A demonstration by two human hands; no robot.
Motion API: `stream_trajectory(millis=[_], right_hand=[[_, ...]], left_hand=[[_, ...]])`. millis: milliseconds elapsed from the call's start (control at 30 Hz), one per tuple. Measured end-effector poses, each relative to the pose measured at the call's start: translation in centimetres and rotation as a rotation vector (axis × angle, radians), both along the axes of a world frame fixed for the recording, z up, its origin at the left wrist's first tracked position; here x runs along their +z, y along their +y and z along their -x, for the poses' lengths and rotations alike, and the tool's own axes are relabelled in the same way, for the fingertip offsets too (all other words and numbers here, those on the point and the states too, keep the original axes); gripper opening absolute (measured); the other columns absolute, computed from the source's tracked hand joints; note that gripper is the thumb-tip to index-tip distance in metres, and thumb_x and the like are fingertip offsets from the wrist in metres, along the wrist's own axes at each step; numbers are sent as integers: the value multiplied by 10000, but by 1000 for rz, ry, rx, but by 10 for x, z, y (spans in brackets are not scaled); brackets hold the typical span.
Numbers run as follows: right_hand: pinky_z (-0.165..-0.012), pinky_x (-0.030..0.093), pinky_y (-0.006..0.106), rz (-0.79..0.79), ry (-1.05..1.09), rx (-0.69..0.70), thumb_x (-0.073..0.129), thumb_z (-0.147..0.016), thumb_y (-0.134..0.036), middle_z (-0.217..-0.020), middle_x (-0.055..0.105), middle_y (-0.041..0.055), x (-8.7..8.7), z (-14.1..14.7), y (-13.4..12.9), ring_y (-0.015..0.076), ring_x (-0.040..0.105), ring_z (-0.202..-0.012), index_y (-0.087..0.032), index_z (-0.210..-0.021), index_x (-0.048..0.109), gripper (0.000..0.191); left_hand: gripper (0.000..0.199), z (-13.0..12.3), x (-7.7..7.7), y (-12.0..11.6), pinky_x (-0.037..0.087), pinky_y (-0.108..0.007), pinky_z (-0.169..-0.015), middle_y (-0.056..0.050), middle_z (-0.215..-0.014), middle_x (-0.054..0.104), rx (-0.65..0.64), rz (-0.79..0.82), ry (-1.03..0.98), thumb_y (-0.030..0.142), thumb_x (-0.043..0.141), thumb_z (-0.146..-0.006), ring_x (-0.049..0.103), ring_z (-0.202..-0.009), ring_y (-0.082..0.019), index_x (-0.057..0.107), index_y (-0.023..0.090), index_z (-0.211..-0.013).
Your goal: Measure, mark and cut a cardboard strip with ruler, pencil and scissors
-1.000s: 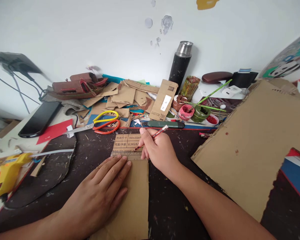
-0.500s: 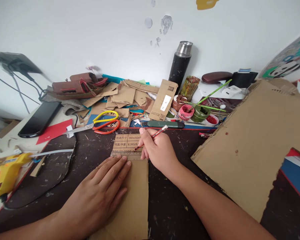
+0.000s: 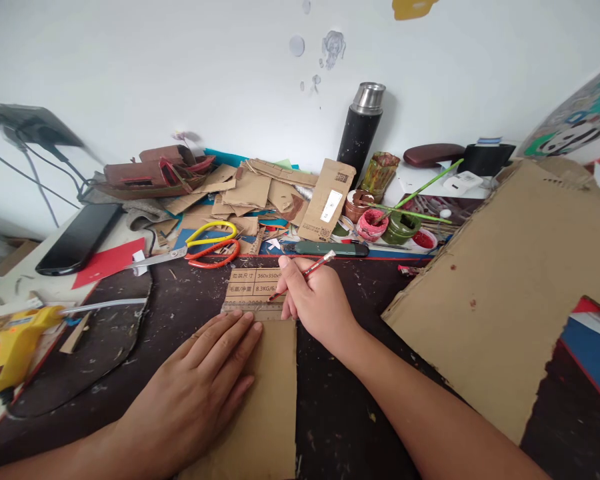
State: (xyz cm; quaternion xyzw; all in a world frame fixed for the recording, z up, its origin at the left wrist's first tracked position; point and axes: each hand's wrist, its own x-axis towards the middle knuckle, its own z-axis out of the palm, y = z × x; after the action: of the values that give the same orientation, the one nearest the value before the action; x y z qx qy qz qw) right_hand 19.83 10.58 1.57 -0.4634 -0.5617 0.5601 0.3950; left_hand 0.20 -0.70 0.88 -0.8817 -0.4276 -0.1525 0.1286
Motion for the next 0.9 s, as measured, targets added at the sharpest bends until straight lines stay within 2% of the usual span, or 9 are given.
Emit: stream_trajectory(millis=[900], right_hand=[[-439, 467, 250, 5, 12, -6, 635, -917, -860, -420, 485, -68, 2, 1, 0, 158, 597, -386, -229, -706, 610, 666]], left_hand=[[461, 1, -1, -1, 492, -447, -1154, -144, -1390, 764, 4, 9, 3, 289, 378, -1156, 679, -1311, -299, 708, 75, -1398]])
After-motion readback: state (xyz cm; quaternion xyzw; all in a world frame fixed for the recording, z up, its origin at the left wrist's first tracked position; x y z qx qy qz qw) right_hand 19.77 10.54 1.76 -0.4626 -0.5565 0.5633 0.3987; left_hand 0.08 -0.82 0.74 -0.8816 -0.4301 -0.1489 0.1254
